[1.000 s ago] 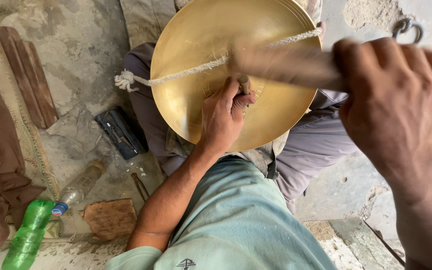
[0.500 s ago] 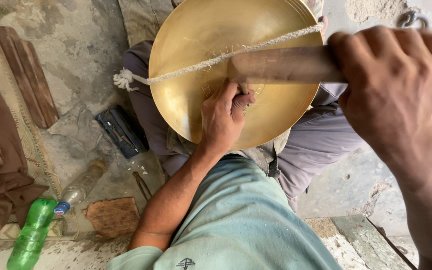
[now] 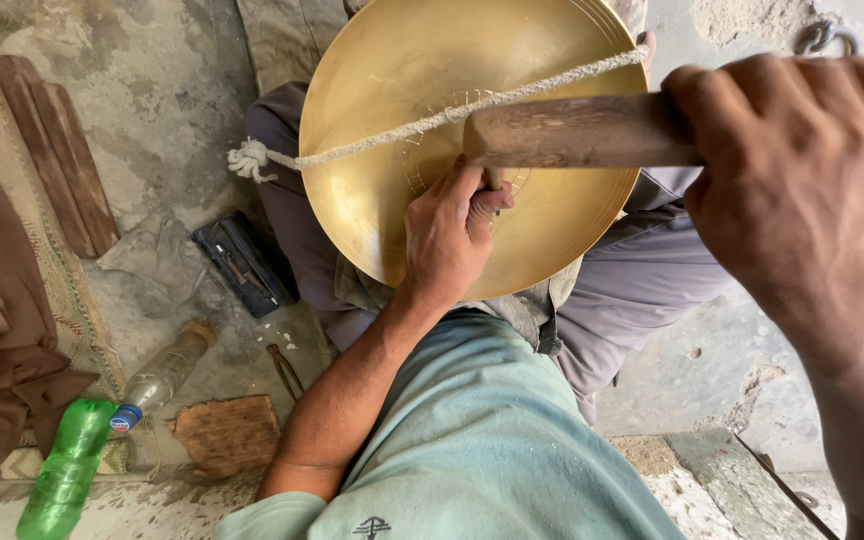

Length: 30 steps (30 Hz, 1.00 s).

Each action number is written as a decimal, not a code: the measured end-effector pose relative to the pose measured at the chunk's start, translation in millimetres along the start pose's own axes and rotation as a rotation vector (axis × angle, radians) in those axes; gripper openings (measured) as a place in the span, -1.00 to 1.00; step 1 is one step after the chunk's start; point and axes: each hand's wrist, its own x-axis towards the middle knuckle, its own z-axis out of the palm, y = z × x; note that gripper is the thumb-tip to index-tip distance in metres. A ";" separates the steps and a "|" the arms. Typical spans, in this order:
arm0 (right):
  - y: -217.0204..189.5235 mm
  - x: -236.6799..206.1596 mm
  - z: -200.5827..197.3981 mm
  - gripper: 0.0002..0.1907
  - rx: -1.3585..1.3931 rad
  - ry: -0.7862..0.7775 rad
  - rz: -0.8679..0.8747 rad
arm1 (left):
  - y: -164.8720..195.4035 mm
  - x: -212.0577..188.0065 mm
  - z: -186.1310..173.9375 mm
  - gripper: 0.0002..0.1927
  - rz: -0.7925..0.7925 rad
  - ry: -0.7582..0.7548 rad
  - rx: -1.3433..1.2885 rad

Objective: The person sits on the floor with a brass plate resting on their lap and hammers a punch against the plate's surface with a wooden mallet, working a decorative design into the metal. They reposition the punch and rotate the plate between hammering sequences.

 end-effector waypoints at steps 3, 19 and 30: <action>2.0 1.1 0.3 -0.64 0.251 0.040 0.076 | 0.1 -0.2 0.2 -0.86 -0.071 -0.021 -0.119; 2.5 -3.0 2.9 -0.66 0.613 -0.036 0.323 | 0.4 1.2 -1.7 -0.88 -0.018 -0.064 -0.072; -2.6 0.6 0.6 -0.78 0.037 0.147 -0.102 | -1.7 1.0 -2.9 -0.86 0.050 -0.114 0.040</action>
